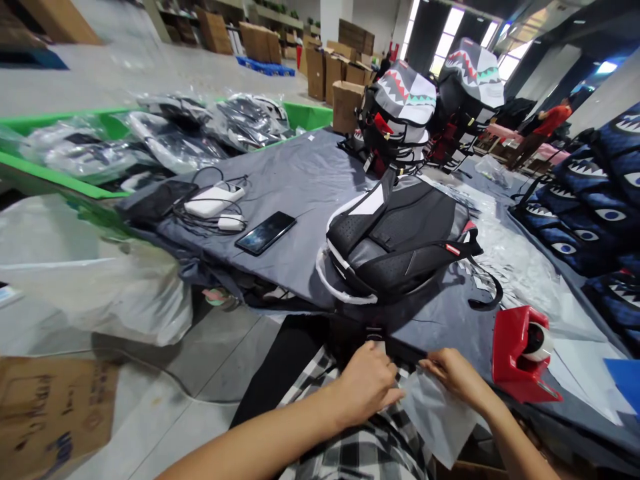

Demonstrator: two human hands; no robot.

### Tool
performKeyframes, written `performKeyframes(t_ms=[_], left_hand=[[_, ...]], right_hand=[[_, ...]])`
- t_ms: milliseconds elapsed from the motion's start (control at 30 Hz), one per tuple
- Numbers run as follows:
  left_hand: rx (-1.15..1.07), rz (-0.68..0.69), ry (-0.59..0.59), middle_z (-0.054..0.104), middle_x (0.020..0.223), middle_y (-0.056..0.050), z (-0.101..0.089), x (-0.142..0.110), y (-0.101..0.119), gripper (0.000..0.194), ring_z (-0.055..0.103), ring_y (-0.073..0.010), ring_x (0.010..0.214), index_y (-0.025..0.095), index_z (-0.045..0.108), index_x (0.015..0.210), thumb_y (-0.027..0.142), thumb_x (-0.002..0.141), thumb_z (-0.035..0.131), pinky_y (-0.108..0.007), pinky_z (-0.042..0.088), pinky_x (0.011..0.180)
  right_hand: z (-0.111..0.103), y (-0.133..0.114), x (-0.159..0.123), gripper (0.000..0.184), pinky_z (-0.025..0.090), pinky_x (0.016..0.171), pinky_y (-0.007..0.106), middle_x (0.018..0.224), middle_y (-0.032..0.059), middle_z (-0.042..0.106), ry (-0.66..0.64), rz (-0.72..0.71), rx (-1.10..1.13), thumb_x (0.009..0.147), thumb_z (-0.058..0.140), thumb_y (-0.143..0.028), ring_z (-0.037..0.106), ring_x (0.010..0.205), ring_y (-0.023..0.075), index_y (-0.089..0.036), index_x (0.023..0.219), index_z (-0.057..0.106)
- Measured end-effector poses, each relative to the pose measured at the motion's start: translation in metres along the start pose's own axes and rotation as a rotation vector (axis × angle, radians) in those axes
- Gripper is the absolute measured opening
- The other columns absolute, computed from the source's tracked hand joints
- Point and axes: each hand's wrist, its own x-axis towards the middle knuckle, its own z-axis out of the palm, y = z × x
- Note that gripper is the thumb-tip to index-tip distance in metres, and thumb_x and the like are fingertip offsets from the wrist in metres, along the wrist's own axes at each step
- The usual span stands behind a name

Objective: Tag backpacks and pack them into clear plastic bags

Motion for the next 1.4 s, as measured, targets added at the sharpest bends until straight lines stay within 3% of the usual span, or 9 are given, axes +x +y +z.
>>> performKeyframes(t_ms=[100, 200, 333, 500, 700, 933, 1100, 1267, 1400], left_hand=[[-0.137, -0.196, 0.178, 0.064, 0.068, -0.003, 0.001, -0.017, -0.013, 0.031, 0.061, -0.0181, 0.067, 0.019, 0.063, 0.076, 0.040, 0.097, 0.055, -0.032, 0.045, 0.069], [-0.298, -0.456, 0.372, 0.070, 0.098, -0.008, -0.001, -0.012, -0.032, 0.025, 0.066, -0.0218, 0.094, 0.019, 0.064, 0.104, 0.038, 0.099, 0.050, -0.034, 0.050, 0.085], [-0.380, -0.606, 0.339, 0.070, 0.118, -0.011, 0.018, 0.014, -0.043, 0.034, 0.061, -0.0288, 0.116, 0.017, 0.063, 0.119, 0.038, 0.092, 0.061, -0.044, 0.046, 0.100], [-0.571, -0.654, 0.197, 0.075, 0.084, -0.004, 0.027, 0.025, -0.040, 0.018, 0.068, -0.0262, 0.095, 0.020, 0.070, 0.097, 0.034, 0.088, 0.064, -0.042, 0.045, 0.097], [-0.829, -0.808, 0.275, 0.058, 0.060, 0.003, -0.004, 0.006, -0.048, 0.037, 0.052, -0.0137, 0.058, 0.018, 0.064, 0.069, 0.053, 0.082, 0.062, -0.025, 0.038, 0.059], [-0.743, -0.622, 0.259, 0.055, 0.061, 0.004, -0.016, 0.009, -0.022, 0.036, 0.049, -0.0111, 0.058, 0.018, 0.059, 0.068, 0.041, 0.095, 0.056, -0.024, 0.036, 0.059], [-0.150, -0.320, 0.155, 0.067, 0.091, -0.004, 0.004, 0.000, -0.012, 0.010, 0.062, -0.0193, 0.083, 0.016, 0.067, 0.097, 0.022, 0.095, 0.059, -0.030, 0.047, 0.074], [0.191, -0.250, 0.164, 0.064, 0.099, -0.009, 0.019, -0.003, -0.015, 0.023, 0.058, -0.0251, 0.090, 0.015, 0.065, 0.113, 0.025, 0.092, 0.063, -0.037, 0.048, 0.073], [0.199, -0.213, 0.203, 0.062, 0.103, -0.012, 0.027, 0.001, -0.014, 0.011, 0.057, -0.0262, 0.094, 0.013, 0.066, 0.098, 0.021, 0.090, 0.062, -0.039, 0.050, 0.077]], right_hand=[[-0.015, 0.002, -0.015, 0.065, 0.026, 0.053, 0.027, 0.052, 0.0020, 0.046, 0.115, 0.042, -0.038, 0.090, 0.034, -0.074, 0.036, 0.052, 0.0130, -0.020, 0.056, 0.046], [-0.025, -0.009, -0.022, 0.066, 0.025, 0.053, 0.026, 0.053, -0.0008, 0.039, 0.146, 0.012, -0.014, 0.091, 0.030, -0.077, 0.031, 0.053, 0.0118, -0.021, 0.058, 0.040], [-0.027, -0.033, -0.015, 0.070, 0.023, 0.051, 0.025, 0.055, -0.0030, 0.031, 0.106, -0.047, 0.013, 0.090, 0.027, -0.081, 0.026, 0.054, 0.0107, -0.020, 0.058, 0.039], [-0.040, -0.043, -0.011, 0.071, 0.030, 0.053, 0.023, 0.054, -0.0016, 0.040, 0.318, -0.073, -0.007, 0.091, 0.028, -0.079, 0.033, 0.053, 0.0106, -0.018, 0.061, 0.050], [-0.049, -0.042, -0.007, 0.056, 0.033, 0.054, 0.022, 0.057, 0.0013, 0.053, 0.419, -0.046, -0.081, 0.097, 0.038, -0.060, 0.046, 0.053, 0.0118, -0.018, 0.068, 0.060], [-0.005, -0.074, 0.068, 0.026, 0.026, 0.054, 0.025, 0.056, 0.0022, 0.054, 0.053, -0.002, -0.077, 0.082, 0.052, -0.023, 0.045, 0.056, 0.0122, -0.017, 0.056, 0.051], [-0.006, -0.074, 0.098, 0.029, 0.033, 0.054, 0.023, 0.058, -0.0024, 0.045, 0.203, -0.153, 0.425, 0.077, 0.047, -0.043, 0.036, 0.057, 0.0111, -0.018, 0.063, 0.051], [-0.005, -0.072, 0.080, 0.049, 0.024, 0.048, 0.023, 0.052, -0.0051, 0.031, 0.436, -0.115, 0.437, 0.083, 0.042, -0.062, 0.027, 0.051, 0.0092, -0.022, 0.055, 0.037], [0.000, -0.088, 0.067, 0.048, 0.033, 0.052, 0.023, 0.056, -0.0026, 0.048, 0.501, -0.135, 0.391, 0.085, 0.052, -0.060, 0.040, 0.054, 0.0109, -0.018, 0.063, 0.055]])
